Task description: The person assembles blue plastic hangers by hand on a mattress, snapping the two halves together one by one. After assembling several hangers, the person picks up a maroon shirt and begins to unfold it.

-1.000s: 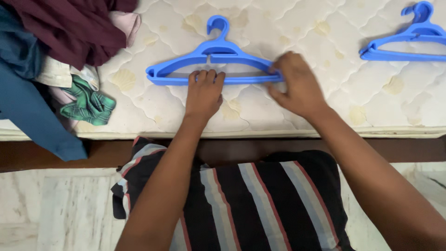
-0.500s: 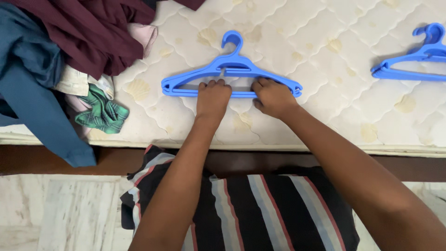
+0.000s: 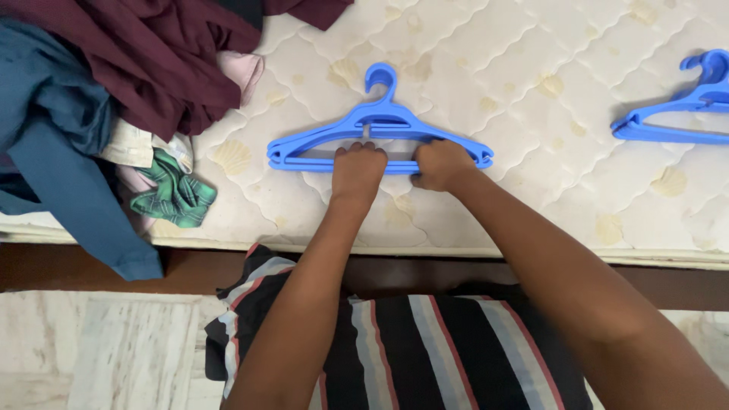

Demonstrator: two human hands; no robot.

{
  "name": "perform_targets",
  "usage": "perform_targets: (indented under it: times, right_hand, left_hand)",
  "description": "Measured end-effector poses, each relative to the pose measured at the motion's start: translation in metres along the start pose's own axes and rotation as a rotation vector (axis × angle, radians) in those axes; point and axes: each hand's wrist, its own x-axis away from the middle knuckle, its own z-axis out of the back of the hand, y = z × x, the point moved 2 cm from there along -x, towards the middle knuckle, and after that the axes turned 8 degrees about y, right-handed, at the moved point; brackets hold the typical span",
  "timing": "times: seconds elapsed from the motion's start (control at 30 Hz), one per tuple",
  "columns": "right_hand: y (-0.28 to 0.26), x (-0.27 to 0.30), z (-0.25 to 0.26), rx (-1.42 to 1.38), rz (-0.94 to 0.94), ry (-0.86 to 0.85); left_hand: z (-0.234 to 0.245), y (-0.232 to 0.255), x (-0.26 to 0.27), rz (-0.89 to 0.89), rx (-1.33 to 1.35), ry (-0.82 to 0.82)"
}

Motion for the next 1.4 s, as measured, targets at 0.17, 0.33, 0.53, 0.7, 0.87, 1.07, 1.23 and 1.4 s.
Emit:
perform_targets:
  times: [0.17,0.33,0.53,0.7,0.87,1.07,1.23,1.4]
  right_hand:
    - [-0.003,0.001,0.003,0.011,-0.01,-0.04]
    - [-0.011,0.004,0.003,0.004,-0.03,-0.128]
    - [-0.019,0.007,-0.009,0.005,-0.078,-0.218]
    - [-0.021,0.011,-0.017,-0.015,-0.108,-0.166]
    - [-0.022,0.011,-0.022,-0.014,-0.1,-0.155]
    - [-0.02,0.019,-0.02,-0.052,-0.073,-0.128]
    - [-0.019,0.024,-0.013,-0.097,-0.059,-0.153]
    - [-0.012,0.021,0.004,-0.137,0.057,-0.261]
  left_hand:
    - [-0.008,0.003,0.0,-0.052,-0.001,0.014]
    - [-0.017,-0.003,0.004,-0.092,0.089,-0.093]
    - [0.002,-0.007,0.001,-0.062,0.219,-0.29]
    - [0.008,-0.001,0.001,-0.03,0.233,-0.372]
    - [-0.006,0.003,0.004,-0.028,0.176,-0.37]
    - [-0.003,0.008,0.005,-0.055,0.152,-0.377]
    - [0.019,0.011,0.0,-0.016,0.206,-0.485]
    - [0.034,0.009,-0.007,-0.051,0.223,-0.457]
